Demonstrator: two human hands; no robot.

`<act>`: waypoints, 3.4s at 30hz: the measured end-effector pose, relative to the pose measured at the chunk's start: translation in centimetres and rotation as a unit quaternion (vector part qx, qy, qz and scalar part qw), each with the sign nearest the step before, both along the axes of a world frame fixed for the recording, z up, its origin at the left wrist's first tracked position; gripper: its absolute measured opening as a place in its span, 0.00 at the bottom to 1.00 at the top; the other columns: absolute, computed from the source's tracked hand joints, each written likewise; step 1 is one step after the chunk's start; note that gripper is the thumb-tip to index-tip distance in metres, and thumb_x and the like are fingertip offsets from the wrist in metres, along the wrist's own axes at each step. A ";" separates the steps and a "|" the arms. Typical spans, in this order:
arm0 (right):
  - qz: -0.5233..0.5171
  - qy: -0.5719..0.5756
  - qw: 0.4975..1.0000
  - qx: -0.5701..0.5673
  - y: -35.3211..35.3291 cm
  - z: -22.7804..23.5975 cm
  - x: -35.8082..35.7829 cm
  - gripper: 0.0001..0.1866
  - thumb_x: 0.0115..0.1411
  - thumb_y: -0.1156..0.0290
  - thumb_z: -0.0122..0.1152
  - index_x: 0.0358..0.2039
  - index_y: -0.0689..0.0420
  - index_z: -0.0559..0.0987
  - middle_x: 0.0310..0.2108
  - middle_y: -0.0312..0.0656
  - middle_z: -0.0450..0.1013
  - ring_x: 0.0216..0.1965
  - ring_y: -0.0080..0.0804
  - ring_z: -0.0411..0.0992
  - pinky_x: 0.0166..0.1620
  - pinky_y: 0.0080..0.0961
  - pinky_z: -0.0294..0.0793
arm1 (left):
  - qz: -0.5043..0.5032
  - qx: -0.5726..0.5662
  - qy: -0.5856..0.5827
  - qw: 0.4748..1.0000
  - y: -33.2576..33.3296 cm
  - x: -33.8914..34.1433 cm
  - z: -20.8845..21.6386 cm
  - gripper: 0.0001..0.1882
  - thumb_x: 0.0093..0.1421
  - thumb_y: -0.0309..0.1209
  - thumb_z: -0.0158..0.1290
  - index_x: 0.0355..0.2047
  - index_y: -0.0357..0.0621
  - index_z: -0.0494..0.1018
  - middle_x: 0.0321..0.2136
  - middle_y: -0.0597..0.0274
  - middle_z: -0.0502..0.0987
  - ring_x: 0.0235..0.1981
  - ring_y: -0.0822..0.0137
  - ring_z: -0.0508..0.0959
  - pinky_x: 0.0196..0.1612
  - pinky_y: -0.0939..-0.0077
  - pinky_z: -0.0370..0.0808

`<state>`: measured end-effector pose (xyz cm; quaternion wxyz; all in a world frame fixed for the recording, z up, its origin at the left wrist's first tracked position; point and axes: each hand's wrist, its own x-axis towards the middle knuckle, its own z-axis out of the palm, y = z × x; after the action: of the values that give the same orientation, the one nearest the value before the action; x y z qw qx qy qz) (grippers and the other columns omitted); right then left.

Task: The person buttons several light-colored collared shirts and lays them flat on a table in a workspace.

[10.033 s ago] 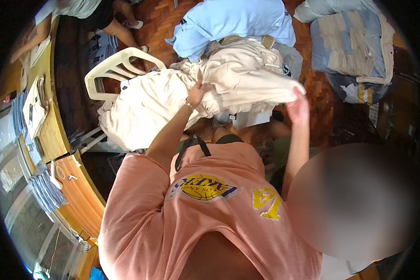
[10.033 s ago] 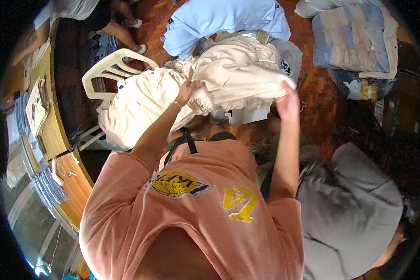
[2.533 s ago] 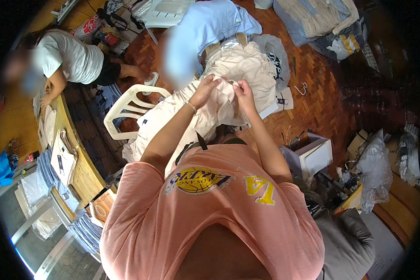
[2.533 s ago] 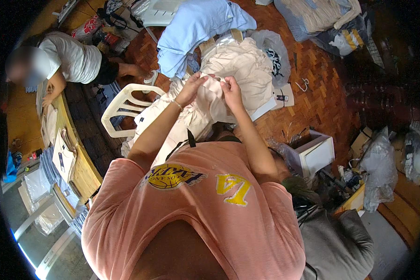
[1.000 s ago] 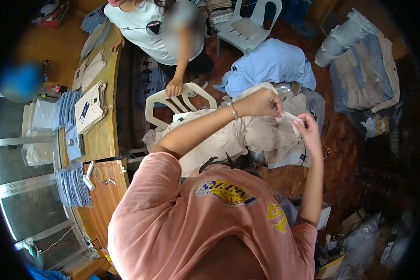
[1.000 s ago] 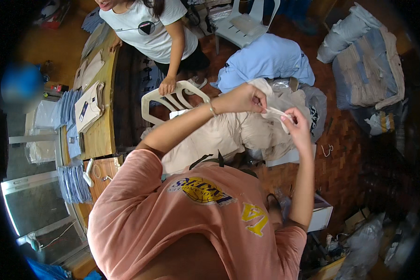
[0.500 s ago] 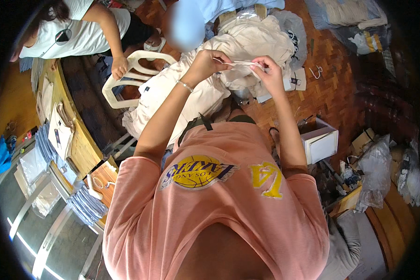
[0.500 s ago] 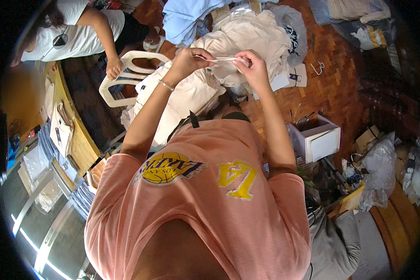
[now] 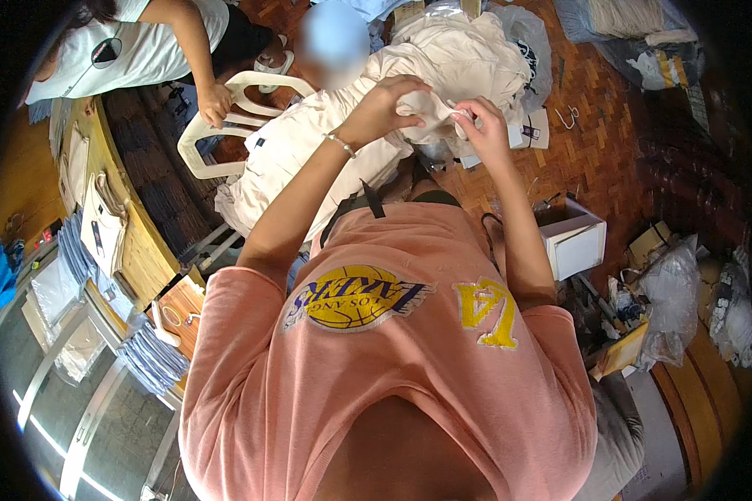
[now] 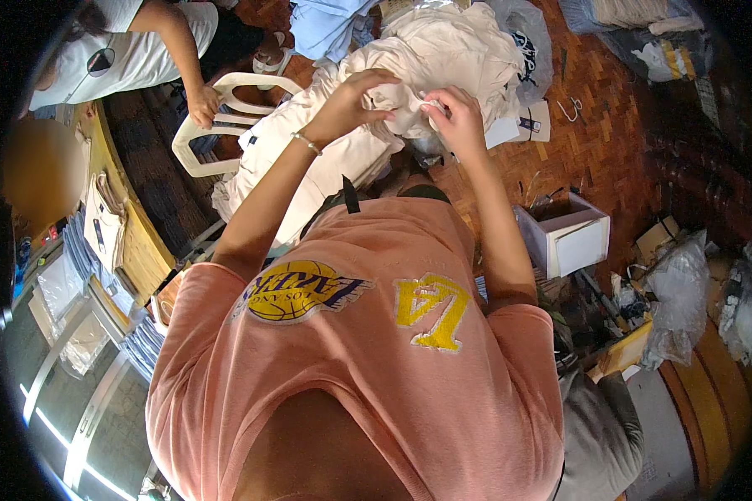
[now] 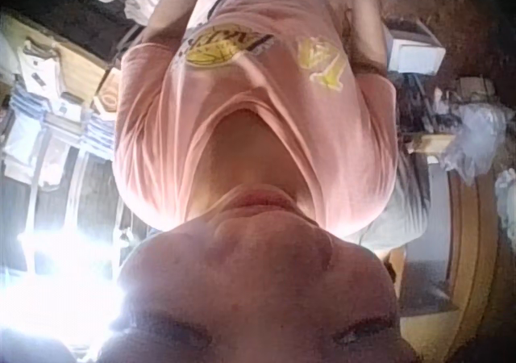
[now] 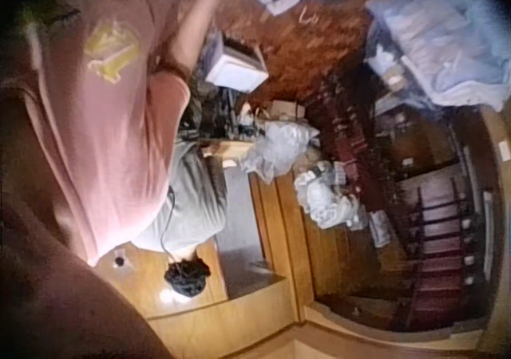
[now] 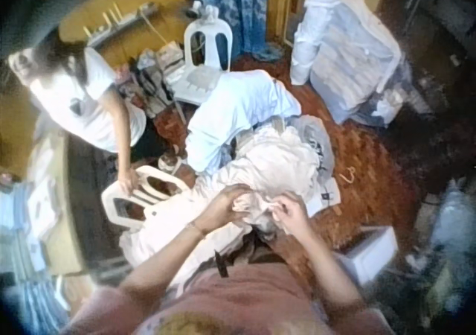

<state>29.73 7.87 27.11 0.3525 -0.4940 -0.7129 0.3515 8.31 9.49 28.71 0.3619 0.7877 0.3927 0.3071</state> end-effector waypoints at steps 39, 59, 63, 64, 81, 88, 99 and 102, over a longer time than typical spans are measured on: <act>-0.031 -0.072 0.992 0.095 -2.1 -2.3 -1.2 0.05 0.45 0.70 0.58 0.24 0.55 0.75 0.24 0.35 0.68 0.28 0.32 0.67 0.33 0.28 0.60 | 0.042 0.030 0.037 0.998 -1.9 -2.5 -1.4 0.14 0.45 0.24 0.56 0.28 0.41 0.61 0.25 0.61 0.73 0.30 0.60 0.73 0.34 0.71 0.69; -0.021 -0.102 0.993 0.056 -2.8 -2.3 0.0 0.07 0.47 0.68 0.57 0.27 0.54 0.76 0.28 0.35 0.68 0.34 0.32 0.67 0.39 0.27 0.60 | 0.022 0.058 0.030 0.998 -1.5 -1.6 -1.0 0.12 0.44 0.23 0.55 0.27 0.41 0.63 0.25 0.60 0.72 0.30 0.59 0.72 0.33 0.71 0.69; 0.131 0.022 0.983 -0.127 -1.9 -2.4 1.6 0.09 0.48 0.68 0.57 0.31 0.54 0.76 0.32 0.37 0.69 0.38 0.30 0.67 0.45 0.26 0.60 | -0.013 0.097 0.059 0.993 -2.3 -1.7 1.6 0.09 0.46 0.23 0.54 0.26 0.40 0.64 0.26 0.58 0.72 0.30 0.58 0.72 0.33 0.70 0.70; 0.093 0.065 0.978 -0.178 -0.7 -2.7 2.1 0.10 0.49 0.69 0.56 0.33 0.55 0.76 0.34 0.38 0.70 0.40 0.30 0.66 0.47 0.26 0.61 | -0.026 0.117 0.072 0.990 -2.5 -1.9 2.7 0.10 0.46 0.23 0.54 0.26 0.40 0.63 0.26 0.59 0.72 0.30 0.58 0.73 0.32 0.70 0.70; -0.213 0.348 0.854 -0.321 16.6 -11.5 12.7 0.06 0.55 0.71 0.45 0.34 0.55 0.68 0.21 0.37 0.67 0.28 0.28 0.68 0.34 0.25 0.68 | 0.414 0.086 -0.110 0.900 6.3 -3.5 -2.6 0.12 0.51 0.25 0.51 0.34 0.40 0.60 0.33 0.64 0.65 0.33 0.72 0.66 0.37 0.80 0.65; -0.126 0.040 0.949 -0.285 19.4 -18.7 12.0 0.11 0.53 0.68 0.51 0.36 0.59 0.70 0.25 0.39 0.70 0.33 0.28 0.69 0.37 0.19 0.67 | 0.194 -0.679 -0.250 0.662 0.6 1.4 -24.5 0.18 0.55 0.38 0.45 0.40 0.37 0.68 0.30 0.62 0.74 0.29 0.70 0.74 0.27 0.78 0.69; -0.108 0.065 0.948 -0.293 20.9 -21.3 10.8 0.07 0.50 0.72 0.54 0.31 0.57 0.73 0.24 0.38 0.70 0.28 0.25 0.69 0.32 0.20 0.68 | 0.524 -0.518 -0.286 0.612 6.6 2.5 -30.5 0.11 0.54 0.35 0.49 0.35 0.46 0.64 0.23 0.61 0.69 0.22 0.67 0.70 0.27 0.72 0.72; -0.130 0.119 0.974 -0.140 21.2 -14.8 14.5 0.03 0.53 0.76 0.50 0.29 0.58 0.72 0.23 0.34 0.67 0.24 0.18 0.64 0.29 0.14 0.65 | 0.607 -0.347 -0.404 0.590 7.1 0.7 -20.9 0.03 0.57 0.29 0.42 0.30 0.46 0.66 0.21 0.62 0.70 0.25 0.68 0.71 0.33 0.69 0.72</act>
<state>44.27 29.04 12.35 0.4049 -0.5813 -0.5391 0.4556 9.05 16.56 7.80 0.4589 -0.0238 0.6706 0.5824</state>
